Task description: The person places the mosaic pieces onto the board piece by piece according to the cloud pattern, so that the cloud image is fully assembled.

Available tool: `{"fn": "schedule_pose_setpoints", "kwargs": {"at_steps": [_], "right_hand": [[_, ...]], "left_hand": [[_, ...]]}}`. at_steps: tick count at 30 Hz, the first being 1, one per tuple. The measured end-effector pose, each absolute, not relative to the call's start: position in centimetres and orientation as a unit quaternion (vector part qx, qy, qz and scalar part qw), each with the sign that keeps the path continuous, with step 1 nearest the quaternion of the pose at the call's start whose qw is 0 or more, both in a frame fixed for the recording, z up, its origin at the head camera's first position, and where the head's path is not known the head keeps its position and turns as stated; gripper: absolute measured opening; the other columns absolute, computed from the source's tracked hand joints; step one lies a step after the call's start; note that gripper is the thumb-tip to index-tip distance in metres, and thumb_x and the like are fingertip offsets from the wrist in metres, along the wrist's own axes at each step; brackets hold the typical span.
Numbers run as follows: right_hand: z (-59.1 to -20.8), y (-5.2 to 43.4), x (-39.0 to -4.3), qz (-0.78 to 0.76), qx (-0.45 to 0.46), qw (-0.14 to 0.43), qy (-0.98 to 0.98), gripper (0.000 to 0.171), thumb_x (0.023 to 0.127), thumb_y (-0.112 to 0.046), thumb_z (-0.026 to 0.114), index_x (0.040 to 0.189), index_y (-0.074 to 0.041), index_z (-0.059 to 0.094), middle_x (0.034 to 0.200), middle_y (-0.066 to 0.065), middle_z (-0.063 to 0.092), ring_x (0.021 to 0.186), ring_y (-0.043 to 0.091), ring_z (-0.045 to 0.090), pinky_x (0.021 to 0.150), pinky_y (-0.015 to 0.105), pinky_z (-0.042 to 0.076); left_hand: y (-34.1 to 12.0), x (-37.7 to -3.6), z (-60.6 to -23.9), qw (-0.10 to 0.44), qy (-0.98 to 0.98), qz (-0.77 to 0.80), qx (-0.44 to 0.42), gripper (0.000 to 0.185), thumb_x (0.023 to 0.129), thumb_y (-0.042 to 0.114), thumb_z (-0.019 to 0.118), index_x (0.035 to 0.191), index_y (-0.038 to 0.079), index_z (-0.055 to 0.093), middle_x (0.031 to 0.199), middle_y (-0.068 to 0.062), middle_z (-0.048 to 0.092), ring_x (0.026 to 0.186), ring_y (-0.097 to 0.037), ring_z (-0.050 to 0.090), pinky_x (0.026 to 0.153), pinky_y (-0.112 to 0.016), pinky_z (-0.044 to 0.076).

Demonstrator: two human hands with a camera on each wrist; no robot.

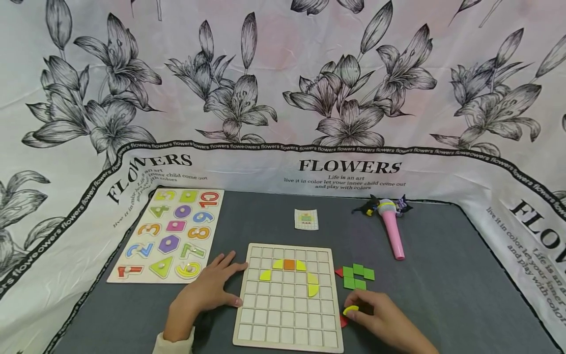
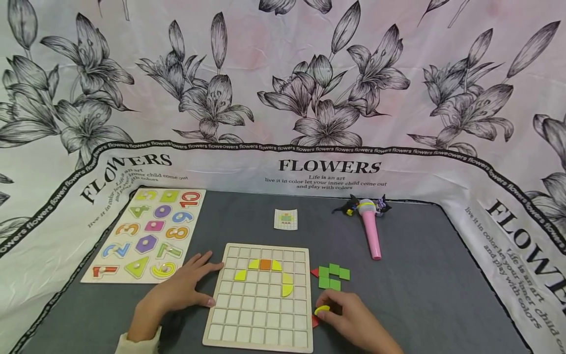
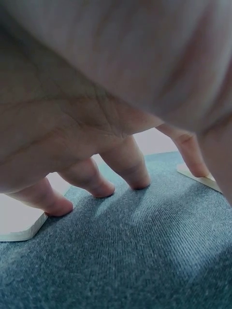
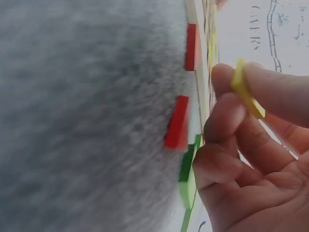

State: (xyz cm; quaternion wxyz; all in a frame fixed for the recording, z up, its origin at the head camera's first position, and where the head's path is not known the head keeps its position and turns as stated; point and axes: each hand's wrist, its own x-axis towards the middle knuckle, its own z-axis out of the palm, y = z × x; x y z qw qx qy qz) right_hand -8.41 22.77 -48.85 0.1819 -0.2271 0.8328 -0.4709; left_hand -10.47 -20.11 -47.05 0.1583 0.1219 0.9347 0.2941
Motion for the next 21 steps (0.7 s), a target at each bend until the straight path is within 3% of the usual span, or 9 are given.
{"fn": "schedule_pose_setpoints", "kwargs": {"at_steps": [5, 11, 17, 21], "right_hand": [[-48.2, 21.7, -9.0, -0.484, -0.203, 0.172, 0.833, 0.015, 0.103, -0.016, 0.074, 0.116, -0.008, 0.074, 0.090, -0.004, 0.069, 0.071, 0.011, 0.061, 0.062, 0.027, 0.051], [-48.0, 20.3, -9.6, -0.506, -0.201, 0.162, 0.823, 0.026, 0.102, -0.016, 0.076, 0.118, -0.001, 0.062, 0.077, -0.002, 0.065, 0.060, 0.008, 0.054, 0.052, 0.026, 0.046], [-48.1, 18.9, -10.0, -0.535, -0.220, 0.138, 0.804, 0.016, 0.101, -0.011, 0.076, 0.109, -0.003, 0.065, 0.082, 0.002, 0.071, 0.065, 0.017, 0.063, 0.059, 0.026, 0.051], [-48.0, 17.9, -10.3, -0.543, -0.229, 0.123, 0.799, 0.012, 0.102, -0.010, 0.075, 0.111, -0.003, 0.071, 0.086, 0.003, 0.071, 0.070, 0.024, 0.066, 0.062, 0.028, 0.054]], "left_hand": [[-20.2, -10.5, -47.2, 0.159, 0.934, 0.295, 0.121, 0.087, 0.077, 0.030, 0.098, 0.154, 0.014, 0.060, 0.170, -0.024, 0.032, 0.157, -0.053, 0.020, 0.119, -0.076, 0.021], [-20.2, -10.4, -47.2, 0.158, 0.933, 0.299, 0.126, 0.086, 0.078, 0.030, 0.097, 0.154, 0.014, 0.060, 0.170, -0.024, 0.032, 0.157, -0.054, 0.020, 0.118, -0.076, 0.022], [-20.2, -10.5, -47.2, 0.159, 0.933, 0.299, 0.123, 0.086, 0.078, 0.030, 0.097, 0.154, 0.015, 0.060, 0.171, -0.023, 0.032, 0.158, -0.052, 0.019, 0.119, -0.075, 0.022], [-20.2, -10.5, -47.3, 0.162, 0.934, 0.296, 0.115, 0.085, 0.078, 0.030, 0.097, 0.154, 0.016, 0.061, 0.171, -0.021, 0.032, 0.159, -0.050, 0.019, 0.120, -0.074, 0.021]]}}
